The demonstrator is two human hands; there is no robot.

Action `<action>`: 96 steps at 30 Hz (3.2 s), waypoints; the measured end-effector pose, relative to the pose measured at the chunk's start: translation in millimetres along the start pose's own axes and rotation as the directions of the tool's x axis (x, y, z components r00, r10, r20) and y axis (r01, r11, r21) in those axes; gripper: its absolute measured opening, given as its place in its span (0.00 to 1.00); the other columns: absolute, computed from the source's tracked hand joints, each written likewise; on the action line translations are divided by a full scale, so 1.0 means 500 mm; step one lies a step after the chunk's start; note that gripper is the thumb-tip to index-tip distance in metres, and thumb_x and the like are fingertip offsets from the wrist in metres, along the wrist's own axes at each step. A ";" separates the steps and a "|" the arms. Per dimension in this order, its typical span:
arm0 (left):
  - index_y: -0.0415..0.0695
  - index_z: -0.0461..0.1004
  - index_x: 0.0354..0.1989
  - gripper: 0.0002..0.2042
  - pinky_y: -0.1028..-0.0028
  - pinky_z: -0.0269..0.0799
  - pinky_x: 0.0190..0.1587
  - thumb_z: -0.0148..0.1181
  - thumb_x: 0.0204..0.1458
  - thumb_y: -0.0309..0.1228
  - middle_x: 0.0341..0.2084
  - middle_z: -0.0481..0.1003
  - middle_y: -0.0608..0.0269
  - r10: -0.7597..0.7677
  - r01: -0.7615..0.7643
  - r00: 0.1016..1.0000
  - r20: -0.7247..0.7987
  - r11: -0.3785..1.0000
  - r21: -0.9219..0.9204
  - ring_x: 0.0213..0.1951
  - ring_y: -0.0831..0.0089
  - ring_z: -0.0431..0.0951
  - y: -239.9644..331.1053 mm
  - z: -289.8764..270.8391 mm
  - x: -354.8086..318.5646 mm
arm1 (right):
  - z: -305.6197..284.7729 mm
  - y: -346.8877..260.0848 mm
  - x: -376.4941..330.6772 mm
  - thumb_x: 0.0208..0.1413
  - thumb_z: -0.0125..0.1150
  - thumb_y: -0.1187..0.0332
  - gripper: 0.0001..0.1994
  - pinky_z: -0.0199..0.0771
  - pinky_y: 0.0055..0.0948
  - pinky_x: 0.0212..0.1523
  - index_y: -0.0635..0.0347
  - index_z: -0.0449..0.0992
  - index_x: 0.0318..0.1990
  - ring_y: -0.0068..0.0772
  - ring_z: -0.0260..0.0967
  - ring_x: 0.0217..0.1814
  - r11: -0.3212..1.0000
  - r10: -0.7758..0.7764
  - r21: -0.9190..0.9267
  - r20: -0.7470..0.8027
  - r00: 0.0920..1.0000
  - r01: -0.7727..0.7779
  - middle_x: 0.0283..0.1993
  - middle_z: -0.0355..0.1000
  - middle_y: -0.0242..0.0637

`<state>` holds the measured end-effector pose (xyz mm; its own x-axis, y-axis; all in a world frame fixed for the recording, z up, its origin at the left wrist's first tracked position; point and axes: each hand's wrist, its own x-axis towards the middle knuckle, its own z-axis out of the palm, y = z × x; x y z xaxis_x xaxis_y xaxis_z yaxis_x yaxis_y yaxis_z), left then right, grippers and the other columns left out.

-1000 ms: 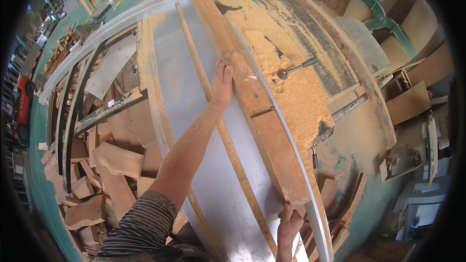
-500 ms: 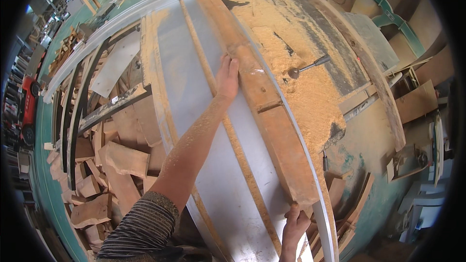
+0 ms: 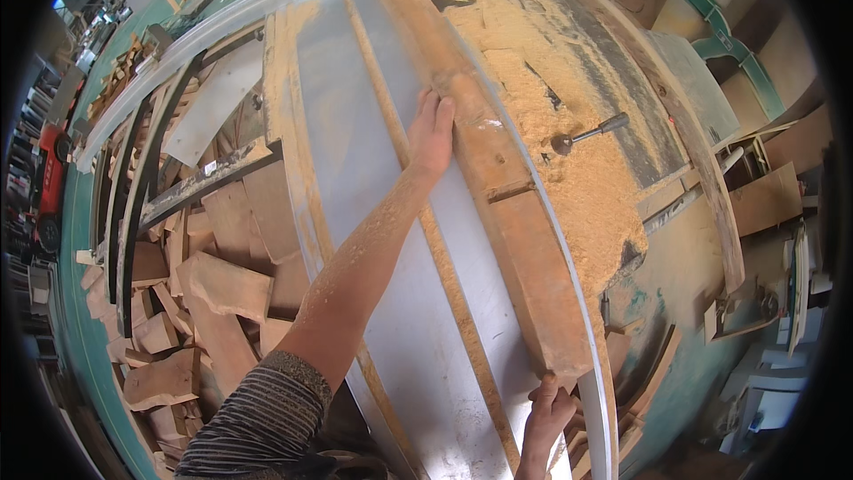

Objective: The person picks up a wooden plank, inspects it, and places it on a table saw. They then push the plank through the saw to cut it and measure the resulting piece with a tape measure before discarding it.

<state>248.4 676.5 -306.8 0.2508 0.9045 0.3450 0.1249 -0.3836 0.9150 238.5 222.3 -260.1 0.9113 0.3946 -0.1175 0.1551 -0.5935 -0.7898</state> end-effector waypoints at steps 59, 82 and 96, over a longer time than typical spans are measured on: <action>0.39 0.68 0.47 0.22 0.54 0.63 0.58 0.41 0.65 0.48 0.64 0.61 0.45 -0.047 0.048 0.998 -0.031 0.998 0.039 0.56 0.39 0.67 -0.046 -0.018 0.120 | 0.077 -0.057 0.066 0.69 0.48 0.43 0.37 0.52 0.32 0.19 0.70 0.69 0.16 0.24 0.54 0.16 0.996 -0.046 -0.076 -0.016 0.999 0.045 0.11 0.59 0.33; 0.39 0.68 0.50 0.23 0.54 0.62 0.59 0.40 0.65 0.49 0.65 0.60 0.43 -0.028 0.031 0.999 -0.041 0.997 0.070 0.57 0.39 0.67 -0.077 -0.018 0.164 | 0.105 -0.103 0.088 0.69 0.48 0.43 0.36 0.48 0.29 0.19 0.67 0.67 0.16 0.20 0.51 0.16 0.998 -0.019 -0.059 -0.005 1.000 0.018 0.12 0.57 0.30; 0.41 0.69 0.47 0.21 0.53 0.63 0.57 0.39 0.65 0.47 0.63 0.62 0.41 -0.021 0.023 1.000 -0.015 0.995 0.093 0.55 0.39 0.67 -0.090 -0.022 0.188 | 0.117 -0.143 0.100 0.68 0.48 0.42 0.36 0.51 0.30 0.20 0.66 0.67 0.16 0.23 0.54 0.18 0.998 0.013 -0.064 0.017 1.000 -0.012 0.13 0.58 0.31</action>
<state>255.6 780.7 -313.0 0.2339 0.9151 0.3285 0.2190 -0.3788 0.8992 250.7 325.4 -244.5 0.9066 0.3987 -0.1385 0.1679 -0.6418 -0.7482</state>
